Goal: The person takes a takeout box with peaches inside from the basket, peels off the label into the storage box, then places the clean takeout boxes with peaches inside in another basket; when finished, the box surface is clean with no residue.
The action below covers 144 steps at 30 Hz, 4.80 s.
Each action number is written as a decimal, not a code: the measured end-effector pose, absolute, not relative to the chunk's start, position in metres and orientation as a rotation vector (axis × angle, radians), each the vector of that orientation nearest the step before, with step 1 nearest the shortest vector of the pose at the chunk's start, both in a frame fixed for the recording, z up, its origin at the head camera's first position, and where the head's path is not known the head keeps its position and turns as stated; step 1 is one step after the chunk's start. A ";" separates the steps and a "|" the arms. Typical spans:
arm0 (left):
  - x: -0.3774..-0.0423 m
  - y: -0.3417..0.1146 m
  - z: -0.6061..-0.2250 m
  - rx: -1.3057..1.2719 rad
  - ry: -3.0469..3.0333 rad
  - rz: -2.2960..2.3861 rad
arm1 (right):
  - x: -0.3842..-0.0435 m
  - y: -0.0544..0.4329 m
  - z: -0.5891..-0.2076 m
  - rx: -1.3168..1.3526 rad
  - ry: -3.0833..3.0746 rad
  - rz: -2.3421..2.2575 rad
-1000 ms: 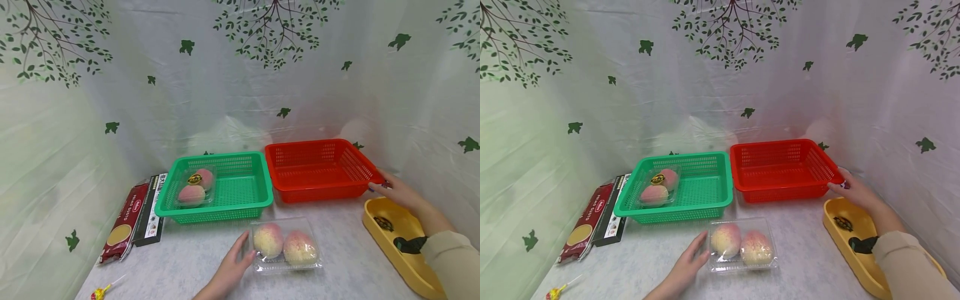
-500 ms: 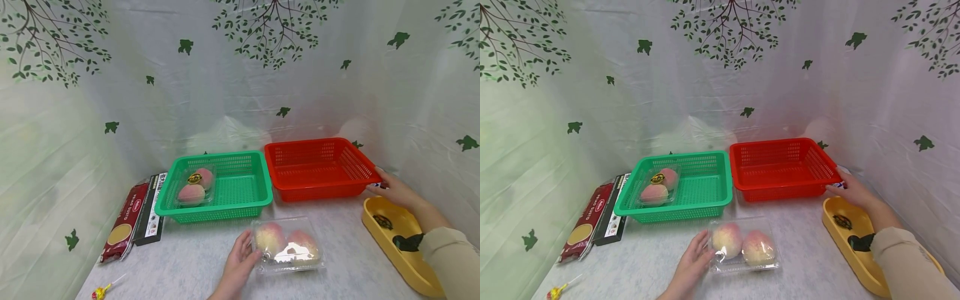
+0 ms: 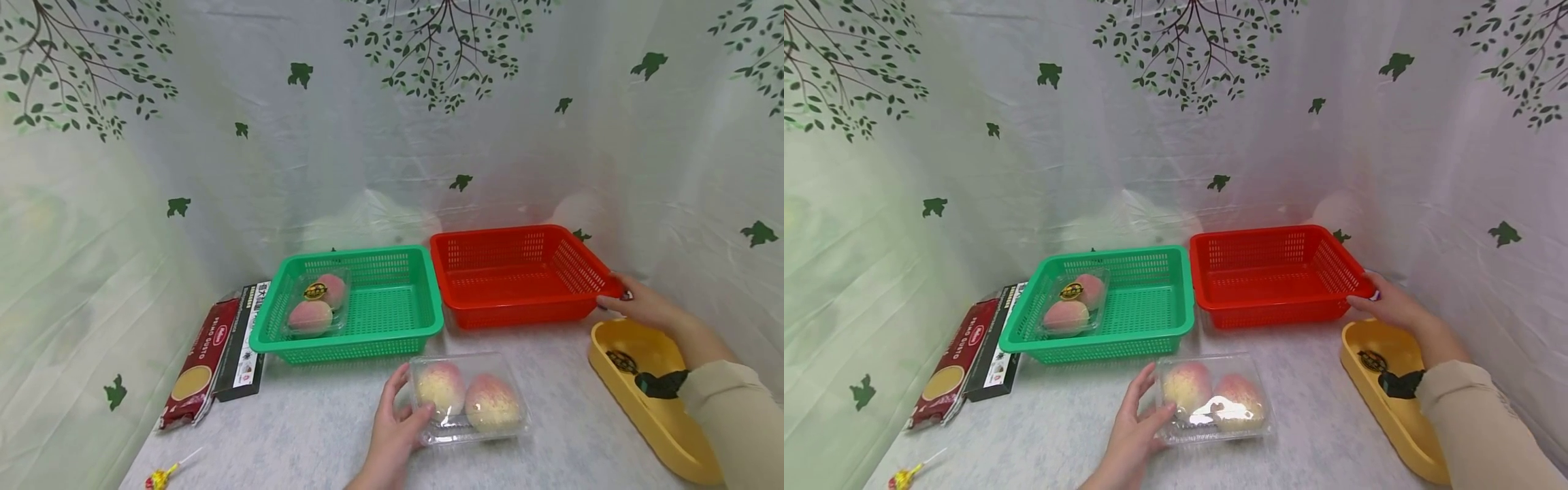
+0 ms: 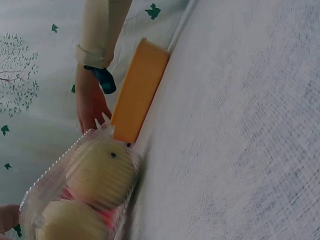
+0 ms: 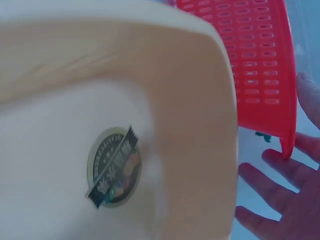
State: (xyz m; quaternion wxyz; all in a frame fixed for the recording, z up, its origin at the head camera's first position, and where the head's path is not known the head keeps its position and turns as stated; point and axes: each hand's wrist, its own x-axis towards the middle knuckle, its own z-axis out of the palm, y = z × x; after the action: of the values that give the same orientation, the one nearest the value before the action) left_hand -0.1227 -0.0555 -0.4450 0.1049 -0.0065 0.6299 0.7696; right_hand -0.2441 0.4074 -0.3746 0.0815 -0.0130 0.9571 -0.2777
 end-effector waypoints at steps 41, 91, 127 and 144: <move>-0.140 -0.078 -0.427 0.123 1.805 2.048 | -0.255 0.406 -0.387 0.047 2.817 -0.928; -0.297 0.050 -0.337 -0.124 1.899 2.476 | -0.249 0.404 -0.389 0.055 2.840 -0.912; -0.320 0.080 -0.362 -0.004 2.711 1.723 | -0.247 0.397 -0.390 0.038 2.852 -0.964; -0.328 0.061 -0.366 0.414 3.323 0.520 | -0.248 0.397 -0.394 0.076 2.868 -0.950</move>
State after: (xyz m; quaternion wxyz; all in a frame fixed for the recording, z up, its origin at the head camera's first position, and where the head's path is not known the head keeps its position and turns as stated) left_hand -0.3277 0.0613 -0.3664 -0.1236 0.1213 0.9730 0.1524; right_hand -0.2481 0.3969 -0.3936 0.0596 0.0253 0.9473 -0.3137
